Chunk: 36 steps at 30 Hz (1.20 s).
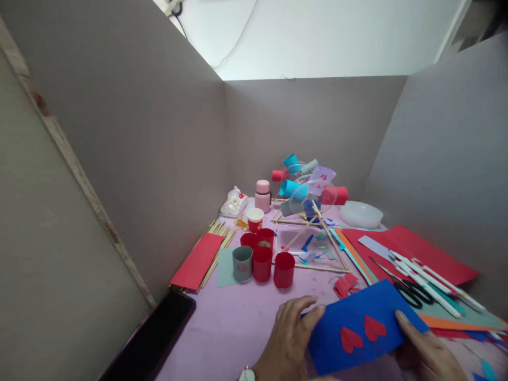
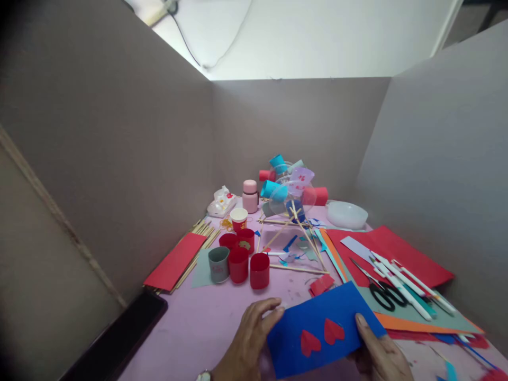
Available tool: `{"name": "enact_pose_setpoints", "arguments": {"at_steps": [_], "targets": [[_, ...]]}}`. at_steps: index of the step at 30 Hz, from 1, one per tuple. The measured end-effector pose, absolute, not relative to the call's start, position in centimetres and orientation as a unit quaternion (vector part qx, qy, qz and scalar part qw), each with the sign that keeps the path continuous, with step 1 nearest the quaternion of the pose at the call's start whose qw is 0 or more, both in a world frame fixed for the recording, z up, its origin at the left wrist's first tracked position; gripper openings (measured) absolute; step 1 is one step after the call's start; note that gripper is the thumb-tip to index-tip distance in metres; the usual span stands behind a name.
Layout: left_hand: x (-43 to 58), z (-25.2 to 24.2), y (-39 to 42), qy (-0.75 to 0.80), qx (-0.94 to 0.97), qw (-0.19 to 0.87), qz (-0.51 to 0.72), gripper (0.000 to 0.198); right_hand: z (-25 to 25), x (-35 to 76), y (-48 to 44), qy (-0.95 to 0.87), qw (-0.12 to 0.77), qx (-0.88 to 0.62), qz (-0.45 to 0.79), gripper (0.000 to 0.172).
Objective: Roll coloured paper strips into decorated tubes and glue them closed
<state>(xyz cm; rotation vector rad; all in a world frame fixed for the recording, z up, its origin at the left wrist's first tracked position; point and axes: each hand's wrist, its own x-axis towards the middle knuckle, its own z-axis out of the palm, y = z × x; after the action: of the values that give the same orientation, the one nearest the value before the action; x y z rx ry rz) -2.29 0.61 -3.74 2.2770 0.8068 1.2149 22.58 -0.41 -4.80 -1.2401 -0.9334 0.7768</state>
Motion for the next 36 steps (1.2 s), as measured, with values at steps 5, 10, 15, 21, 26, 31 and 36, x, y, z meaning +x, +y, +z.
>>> {"name": "enact_pose_setpoints", "arguments": {"at_steps": [5, 10, 15, 21, 26, 31, 36], "targets": [[-1.5, -3.1, -0.1, 0.373, 0.523, 0.656, 0.396, 0.062, -2.8, 20.2, -0.4, -0.253, 0.629, -0.494, 0.545, 0.023], [-1.5, -3.6, -0.3, 0.331, 0.458, 0.775, 0.282, 0.041, -1.3, 19.5, -0.7, -0.207, 0.614, -0.457, 0.609, 0.048], [-1.4, -2.6, -0.4, 0.302, 0.391, 0.815, 0.302, 0.036, -1.0, 20.2, -1.0, -0.344, 0.605, -0.563, 0.445, 0.045], [-1.6, 0.7, -0.6, 0.324, 0.300, 0.798, 0.411, 0.033, -1.1, 20.9, -1.4, -0.549, 0.561, -0.486, 0.384, 0.045], [-2.3, 1.1, -0.5, 0.295, 0.307, 0.824, 0.374, 0.044, -2.0, 21.4, -1.6, -0.644, 0.494, -0.474, 0.343, 0.046], [-1.7, 0.5, -0.8, 0.226, 0.322, 0.845, 0.363, 0.048, -2.3, 20.2, -2.0, -0.655, 0.470, -0.485, 0.339, 0.040], [-1.4, 0.4, -1.2, 0.248, 0.449, 0.809, 0.287, 0.033, -1.6, 17.7, -2.1, -0.632, 0.435, -0.481, 0.424, 0.051]]}}
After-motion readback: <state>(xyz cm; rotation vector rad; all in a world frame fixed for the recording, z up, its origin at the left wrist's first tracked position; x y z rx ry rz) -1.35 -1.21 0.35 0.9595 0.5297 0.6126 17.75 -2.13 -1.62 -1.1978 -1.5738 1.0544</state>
